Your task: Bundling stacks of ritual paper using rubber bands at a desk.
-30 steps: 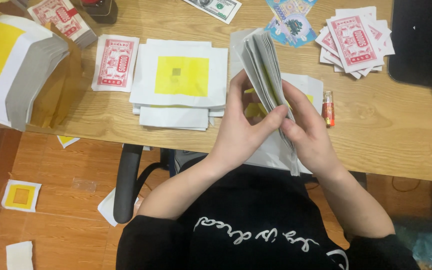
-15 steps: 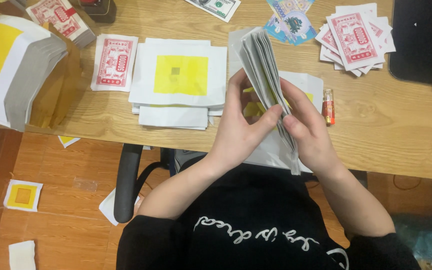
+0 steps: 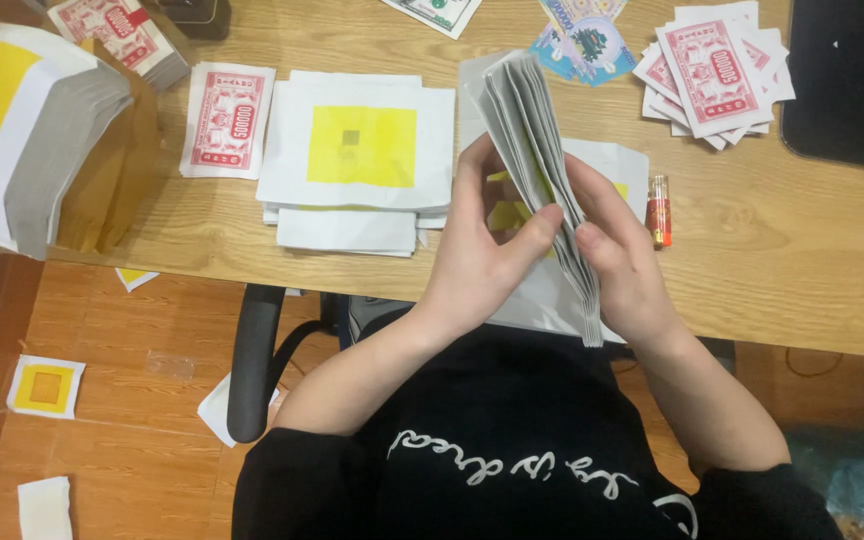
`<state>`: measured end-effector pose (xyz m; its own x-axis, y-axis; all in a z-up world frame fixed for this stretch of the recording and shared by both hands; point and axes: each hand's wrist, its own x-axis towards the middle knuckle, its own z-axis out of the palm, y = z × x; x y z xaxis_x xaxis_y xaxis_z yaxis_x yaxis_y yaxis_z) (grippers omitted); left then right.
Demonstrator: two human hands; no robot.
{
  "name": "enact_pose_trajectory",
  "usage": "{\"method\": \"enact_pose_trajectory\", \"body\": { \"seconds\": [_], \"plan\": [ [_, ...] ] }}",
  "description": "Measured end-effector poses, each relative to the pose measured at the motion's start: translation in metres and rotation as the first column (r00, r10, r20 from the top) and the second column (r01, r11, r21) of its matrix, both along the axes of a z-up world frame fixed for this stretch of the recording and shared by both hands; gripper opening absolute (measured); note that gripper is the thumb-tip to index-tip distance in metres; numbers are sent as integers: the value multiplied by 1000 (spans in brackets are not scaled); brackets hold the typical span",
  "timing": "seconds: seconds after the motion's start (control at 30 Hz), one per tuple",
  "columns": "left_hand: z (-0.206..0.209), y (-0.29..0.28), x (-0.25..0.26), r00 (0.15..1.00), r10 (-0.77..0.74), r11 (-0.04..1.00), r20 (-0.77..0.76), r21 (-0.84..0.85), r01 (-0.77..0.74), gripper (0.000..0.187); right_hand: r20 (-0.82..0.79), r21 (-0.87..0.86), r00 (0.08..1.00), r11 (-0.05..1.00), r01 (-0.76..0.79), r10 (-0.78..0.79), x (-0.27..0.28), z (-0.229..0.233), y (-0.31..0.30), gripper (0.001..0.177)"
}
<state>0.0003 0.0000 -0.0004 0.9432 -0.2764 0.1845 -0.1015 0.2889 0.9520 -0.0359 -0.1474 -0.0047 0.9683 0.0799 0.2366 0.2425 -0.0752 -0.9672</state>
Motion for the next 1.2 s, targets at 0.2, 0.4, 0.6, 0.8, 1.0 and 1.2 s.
{"method": "enact_pose_trajectory", "body": {
  "seconds": [0.2, 0.4, 0.6, 0.8, 1.0, 1.2],
  "plan": [
    [0, -1, 0, 1000, 9, 999, -14, 37, -8, 64, -41, -60, 997, 996, 58, -61, 0, 1, -2, 64],
    [4, -1, 0, 999, 6, 999, -33, 54, -4, 66, -18, -60, 999, 998, 29, -30, 1, 1, 0, 63],
    [5, -1, 0, 999, 8, 1000, -44, 22, -7, 63, 37, -9, 998, 999, -40, 40, 2, -2, 1, 65],
    [-2, -2, 1, 999, 32, 994, -42, 110, -28, 62, -30, 34, 999, 999, 17, -16, 0, 11, 8, 61],
    [4, -2, -2, 998, 22, 997, -64, 76, -17, 63, 41, -53, 999, 999, 3, -1, 2, -6, 1, 70],
    [-12, 1, 2, 999, -38, 991, 0, 129, 37, 70, 76, -166, 996, 985, 56, -44, 3, -20, -3, 59]
  ]
}}
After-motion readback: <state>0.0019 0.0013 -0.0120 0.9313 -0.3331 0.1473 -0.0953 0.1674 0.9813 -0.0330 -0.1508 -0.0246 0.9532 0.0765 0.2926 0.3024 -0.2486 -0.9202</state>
